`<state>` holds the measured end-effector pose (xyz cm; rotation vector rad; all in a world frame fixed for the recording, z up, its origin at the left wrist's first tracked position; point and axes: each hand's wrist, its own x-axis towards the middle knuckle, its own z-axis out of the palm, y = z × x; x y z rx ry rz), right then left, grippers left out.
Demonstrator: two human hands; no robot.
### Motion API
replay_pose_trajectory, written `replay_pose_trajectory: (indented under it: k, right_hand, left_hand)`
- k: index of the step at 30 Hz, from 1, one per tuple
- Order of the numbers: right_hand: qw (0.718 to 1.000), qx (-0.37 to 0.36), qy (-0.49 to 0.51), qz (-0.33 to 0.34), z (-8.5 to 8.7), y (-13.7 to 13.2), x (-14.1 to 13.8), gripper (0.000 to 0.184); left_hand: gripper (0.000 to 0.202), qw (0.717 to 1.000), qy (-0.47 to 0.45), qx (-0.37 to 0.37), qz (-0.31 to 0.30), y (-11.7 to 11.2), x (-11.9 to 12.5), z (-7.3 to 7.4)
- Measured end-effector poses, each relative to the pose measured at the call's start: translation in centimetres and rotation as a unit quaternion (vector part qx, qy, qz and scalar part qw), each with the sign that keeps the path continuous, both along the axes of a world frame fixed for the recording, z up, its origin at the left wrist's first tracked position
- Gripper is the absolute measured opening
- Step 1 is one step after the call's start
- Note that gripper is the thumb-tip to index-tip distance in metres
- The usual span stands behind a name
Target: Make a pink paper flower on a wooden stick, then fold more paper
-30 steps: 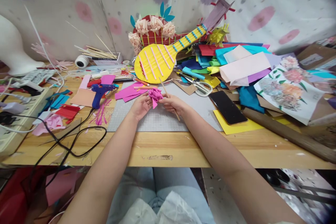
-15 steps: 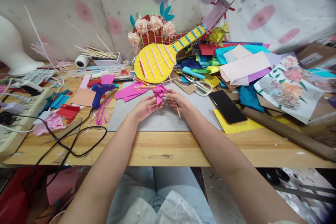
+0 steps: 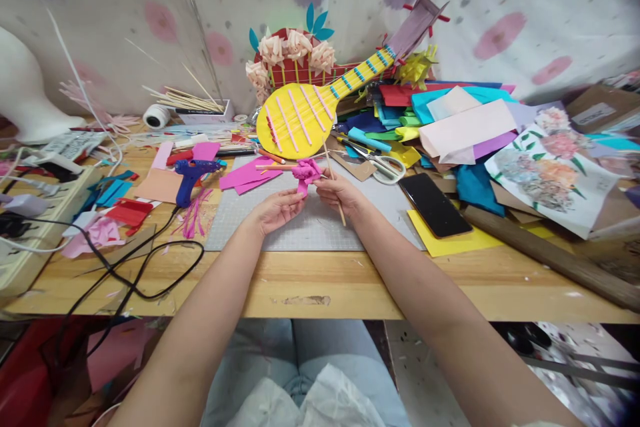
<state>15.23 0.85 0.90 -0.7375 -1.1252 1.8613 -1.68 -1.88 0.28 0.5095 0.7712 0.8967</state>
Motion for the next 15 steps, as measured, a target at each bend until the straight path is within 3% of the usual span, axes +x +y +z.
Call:
replay_pose_trajectory:
  k: [3,8,15]
  right_hand:
    - [1.0,0.016,0.011,0.007,0.33,-0.26,0.2,0.035]
    - [0.999,0.035,0.01,0.02,0.65,-0.52,0.33,0.036]
    - [0.998,0.048,-0.048,0.005,0.24,-0.33,0.07,0.035]
  left_hand:
    - [0.008,0.996,-0.049,-0.051,-0.047,-0.19,-0.24,0.37]
    - [0.009,0.994,-0.079,-0.07,-0.038,-0.04,-0.58,0.44]
    - [0.014,0.992,-0.005,0.006,0.126,0.31,0.05,0.11]
